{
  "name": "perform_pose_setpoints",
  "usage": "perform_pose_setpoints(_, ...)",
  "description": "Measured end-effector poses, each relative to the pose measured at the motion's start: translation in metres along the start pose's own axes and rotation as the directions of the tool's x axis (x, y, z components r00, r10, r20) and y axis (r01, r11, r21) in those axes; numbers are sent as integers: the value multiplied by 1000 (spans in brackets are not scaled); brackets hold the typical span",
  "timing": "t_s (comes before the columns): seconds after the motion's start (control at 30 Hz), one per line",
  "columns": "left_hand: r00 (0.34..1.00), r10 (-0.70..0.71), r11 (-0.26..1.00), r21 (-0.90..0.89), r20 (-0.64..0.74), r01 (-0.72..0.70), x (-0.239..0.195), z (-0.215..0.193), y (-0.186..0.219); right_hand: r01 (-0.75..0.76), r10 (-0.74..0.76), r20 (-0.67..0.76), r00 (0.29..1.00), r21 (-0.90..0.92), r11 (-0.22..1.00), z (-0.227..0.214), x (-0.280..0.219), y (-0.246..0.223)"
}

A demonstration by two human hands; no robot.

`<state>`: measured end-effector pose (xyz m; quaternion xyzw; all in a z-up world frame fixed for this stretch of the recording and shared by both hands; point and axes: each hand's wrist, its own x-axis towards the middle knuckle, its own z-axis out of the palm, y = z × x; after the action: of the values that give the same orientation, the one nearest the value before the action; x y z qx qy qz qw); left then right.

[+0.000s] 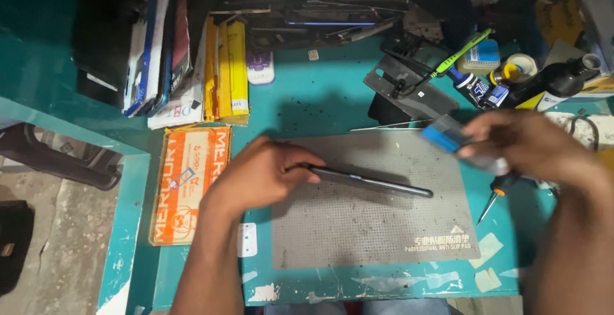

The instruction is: The person uses a metal prying tool to separate the back cover of a smartphone from its frame. After prying around the edges, the back cover is removed, exposing the internal components including the battery and camera module. The person then uses a screwdriver to remove screws from the internal assembly.

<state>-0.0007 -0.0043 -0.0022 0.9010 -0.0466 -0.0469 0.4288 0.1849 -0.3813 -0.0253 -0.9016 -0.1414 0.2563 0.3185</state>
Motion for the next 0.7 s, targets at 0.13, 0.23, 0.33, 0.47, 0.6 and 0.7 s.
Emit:
perform_pose_setpoints(0.13, 993, 117, 992, 51, -22, -116, 4, 11, 6, -252, 182, -318, 930, -196, 948, -29, 3, 17)
perform_pose_setpoints(0.23, 973, 228, 973, 32, 16, -229, 8, 15, 7, -320, 24, -563, 826, -433, 843, -21, -6, 3)
perform_pose_setpoints(0.33, 981, 194, 979, 60, 17, -194, 9, 17, 6, -167, -228, -564, 794, -562, 810, 6, -20, -23)
perform_pose_setpoints(0.47, 973, 232, 972, 38, -19, -231, 9, 18, 6, 384, -636, -287, 716, -599, 703, 43, -7, -59)
perform_pose_setpoints(0.6, 984, 180, 983, 33, 13, -180, 10, 17, 7, 457, -675, -215, 705, -589, 666, 66, 2, -68)
perform_pose_setpoints(0.7, 988, 154, 987, 32, 24, -155, 10, 16, 8, 418, -663, -207, 720, -634, 651, 64, 3, -68)
